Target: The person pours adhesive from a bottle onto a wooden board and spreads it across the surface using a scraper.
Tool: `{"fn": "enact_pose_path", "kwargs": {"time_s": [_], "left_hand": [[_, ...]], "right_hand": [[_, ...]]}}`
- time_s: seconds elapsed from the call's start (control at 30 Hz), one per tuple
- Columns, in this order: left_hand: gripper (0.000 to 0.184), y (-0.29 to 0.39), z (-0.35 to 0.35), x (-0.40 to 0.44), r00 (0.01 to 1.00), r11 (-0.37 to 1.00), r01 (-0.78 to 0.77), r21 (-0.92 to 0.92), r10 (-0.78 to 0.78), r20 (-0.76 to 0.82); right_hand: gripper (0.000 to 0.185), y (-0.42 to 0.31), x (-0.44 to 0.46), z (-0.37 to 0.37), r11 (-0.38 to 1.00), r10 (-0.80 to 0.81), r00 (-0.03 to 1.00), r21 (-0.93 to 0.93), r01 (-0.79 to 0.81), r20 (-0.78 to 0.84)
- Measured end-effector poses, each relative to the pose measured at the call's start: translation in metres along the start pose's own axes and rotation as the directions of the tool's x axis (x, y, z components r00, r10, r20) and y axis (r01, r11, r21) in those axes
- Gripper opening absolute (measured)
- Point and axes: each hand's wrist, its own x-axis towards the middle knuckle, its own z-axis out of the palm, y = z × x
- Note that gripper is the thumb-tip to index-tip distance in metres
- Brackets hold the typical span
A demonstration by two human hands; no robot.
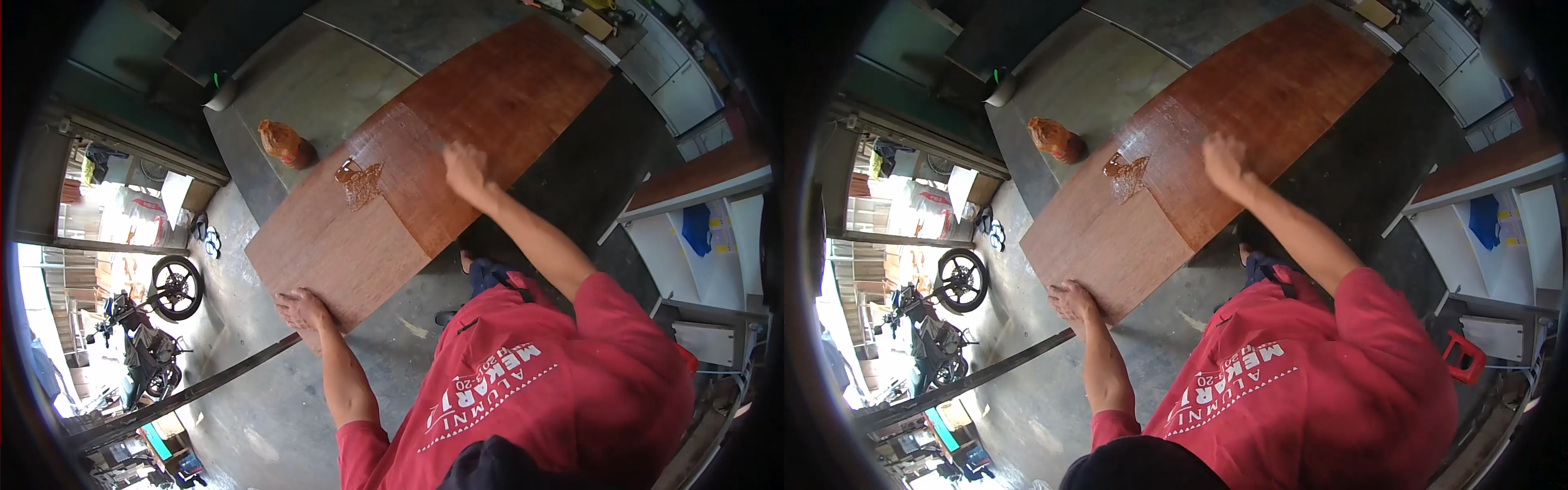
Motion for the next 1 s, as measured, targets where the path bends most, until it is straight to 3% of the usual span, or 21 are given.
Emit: {"fn": "enact_pose_path", "kwargs": {"time_s": [0.07, 0.13, 0.2, 0.23, 0.3, 0.37, 0.43, 0.47, 0.53, 0.6, 0.67, 0.7, 0.77, 0.83, 0.9, 0.93, 1.0], "left_hand": [[0.057, 0.003, -0.003, 0.0, 1.0, 1.0, 0.012, -0.006, -0.012, 0.016], [0.057, 0.01, -0.008, 0.003, 0.999, 1.0, 0.019, -0.019, -0.018, 0.027], [0.058, 0.012, -0.014, 0.0, 0.997, 0.999, 0.05, -0.016, -0.049, 0.055], [0.058, 0.009, -0.012, -0.001, 0.999, 0.999, 0.027, -0.037, -0.025, 0.041], [0.058, 0.009, -0.009, 0.001, 0.999, 0.999, 0.028, -0.03, -0.027, 0.036], [0.058, 0.006, -0.009, 0.0, 0.999, 0.999, 0.032, -0.011, -0.031, 0.033], [0.058, 0.007, -0.009, 0.001, 0.999, 1.0, 0.008, -0.022, -0.008, 0.033], [0.058, 0.009, -0.011, 0.001, 0.999, 1.0, 0.017, -0.018, -0.016, 0.031], [0.058, 0.014, -0.014, 0.0, 0.998, 0.999, 0.041, -0.007, -0.041, 0.054], [0.057, 0.011, -0.011, 0.003, 0.998, 0.999, 0.043, 0.005, -0.043, 0.042], [0.057, 0.011, -0.009, 0.002, 0.998, 0.999, 0.043, 0.018, -0.043, 0.035], [0.057, 0.011, -0.01, 0.002, 0.997, 0.999, 0.051, 0.002, -0.051, 0.051], [0.057, 0.015, -0.011, 0.002, 0.995, 0.997, 0.072, -0.011, -0.071, 0.066], [0.058, 0.017, -0.015, 0.002, 0.993, 0.996, 0.088, -0.023, -0.086, 0.079], [0.058, 0.022, -0.021, 0.002, 0.991, 0.994, 0.103, -0.031, -0.1, 0.092], [0.058, 0.026, -0.024, 0.002, 0.989, 0.993, 0.108, -0.046, -0.103, 0.105], [0.058, 0.029, -0.029, 0.002, 0.986, 0.992, 0.123, -0.036, -0.117, 0.121]], "right_hand": [[0.021, 0.018, 0.025, 0.031, 0.986, 0.159, 0.985, -0.066, -0.155, 0.059], [0.024, -0.027, -0.004, 0.042, 0.96, -0.098, 0.989, -0.251, 0.123, 0.109], [0.022, -0.074, -0.034, 0.04, 0.913, -0.402, 0.915, -0.056, 0.404, 0.034], [0.022, -0.084, -0.028, 0.037, 0.91, -0.411, 0.911, -0.053, 0.412, 0.032], [0.019, -0.1, -0.012, 0.025, 0.876, -0.378, 0.895, 0.406, 0.262, 0.238], [0.016, -0.071, 0.04, 0.02, 0.923, -0.295, 0.952, 0.285, 0.26, 0.086], [0.011, -0.03, 0.093, 0.042, 0.995, -0.084, 0.994, 0.048, 0.087, -0.069], [0.013, -0.008, 0.119, 0.048, 0.998, -0.017, 0.998, -0.062, 0.013, -0.065], [0.017, 0.002, 0.132, 0.064, 0.996, -0.006, 0.997, -0.085, -0.001, -0.083], [0.02, -0.038, 0.105, 0.071, 0.986, -0.082, 0.991, -0.137, 0.096, 0.108], [0.019, -0.075, 0.072, 0.065, 0.918, -0.395, 0.916, 0.059, 0.392, 0.066], [0.019, -0.079, 0.077, 0.064, 0.917, -0.398, 0.915, 0.062, 0.394, 0.071], [0.021, -0.083, 0.096, 0.059, 0.858, -0.372, 0.928, 0.393, 0.332, 0.029], [0.023, -0.061, 0.146, 0.03, 0.951, -0.226, 0.968, 0.24, 0.195, 0.107], [0.023, -0.019, 0.189, 0.062, 0.987, -0.087, 0.993, 0.131, 0.097, -0.082], [0.021, -0.007, 0.208, 0.055, 0.999, -0.01, 0.999, 0.044, 0.008, 0.039], [0.018, 0.0, 0.218, 0.074, 0.998, -0.015, 0.999, 0.06, 0.012, 0.045]]}}
